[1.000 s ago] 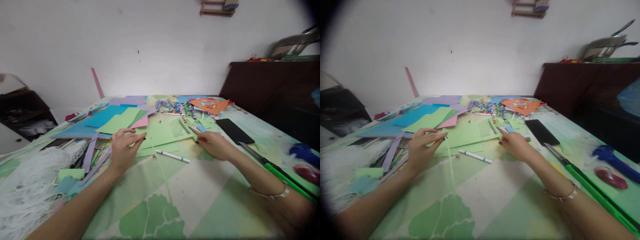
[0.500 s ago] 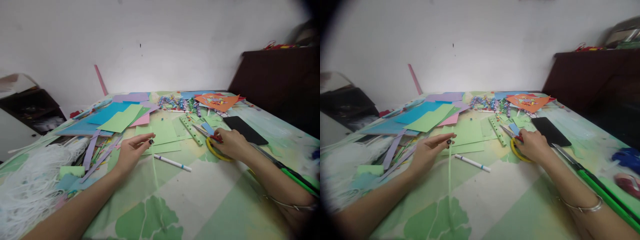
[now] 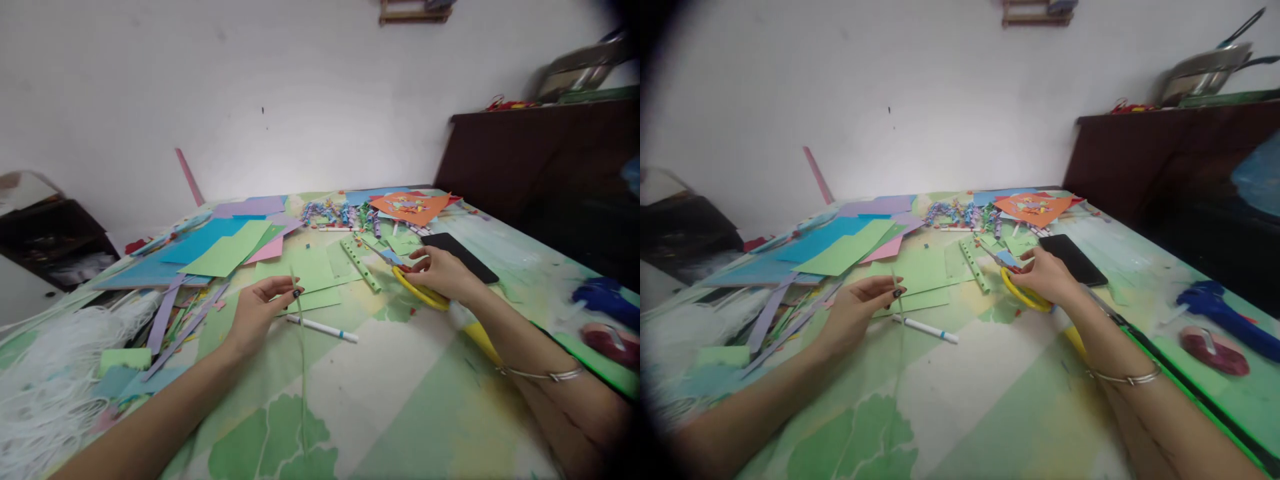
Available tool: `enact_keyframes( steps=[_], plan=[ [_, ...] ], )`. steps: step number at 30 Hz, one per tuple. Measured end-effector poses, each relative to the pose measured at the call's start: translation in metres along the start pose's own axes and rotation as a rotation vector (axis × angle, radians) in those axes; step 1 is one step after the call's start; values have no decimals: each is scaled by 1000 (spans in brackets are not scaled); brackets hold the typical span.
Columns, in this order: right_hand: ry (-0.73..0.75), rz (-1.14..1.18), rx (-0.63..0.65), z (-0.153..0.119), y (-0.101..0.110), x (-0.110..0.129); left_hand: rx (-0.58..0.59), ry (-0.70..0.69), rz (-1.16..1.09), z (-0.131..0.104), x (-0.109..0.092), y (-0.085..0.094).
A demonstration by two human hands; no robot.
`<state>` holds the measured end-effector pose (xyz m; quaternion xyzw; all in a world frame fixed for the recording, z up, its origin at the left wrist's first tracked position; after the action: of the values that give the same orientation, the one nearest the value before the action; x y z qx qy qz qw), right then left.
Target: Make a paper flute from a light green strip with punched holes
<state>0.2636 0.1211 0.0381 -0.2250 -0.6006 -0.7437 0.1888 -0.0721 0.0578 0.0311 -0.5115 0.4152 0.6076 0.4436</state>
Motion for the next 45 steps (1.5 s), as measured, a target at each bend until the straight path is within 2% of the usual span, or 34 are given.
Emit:
enact_keyframes(
  steps=[6,11,15,19,24,26,30,34,36,41,45],
  plan=[
    [-69,743,-138,-2,18,2,55,101,-112,4,0,-11],
    [-44,1024,-141,-9,18,17,112,198,-192,-1,-7,-27],
    [-32,1140,5,-21,7,36,123,250,-244,-7,-4,-30],
    [-96,1146,74,-35,-3,47,135,273,-276,-10,-2,-25],
    [-194,1077,57,-42,-12,39,86,237,-263,-8,-4,-10],
    [-183,1077,72,-42,-17,36,72,221,-256,-8,-7,-7],
    [-108,1059,208,-48,-29,42,53,183,-241,-10,-14,-3],
    [-152,907,236,-62,-33,54,70,185,-270,-10,-18,-4],
    [-84,797,214,-69,-31,65,74,195,-287,-9,-18,-4],
    [365,333,111,-88,-28,92,98,247,-319,-10,-14,-8],
    [501,125,133,-96,-38,97,118,311,-349,-13,-10,-11]
  ],
)
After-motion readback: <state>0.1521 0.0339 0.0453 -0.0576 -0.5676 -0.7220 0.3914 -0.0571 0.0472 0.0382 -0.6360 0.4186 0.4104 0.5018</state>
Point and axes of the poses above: each hand's wrist, its own z-axis towards the middle knuckle, its own y-axis out of the back of the hand, x = y × z, the point moved 7 cm from there along z, towards the middle knuckle, and after that the axes turned 8 degrees about -x, right-handed, at the moved point
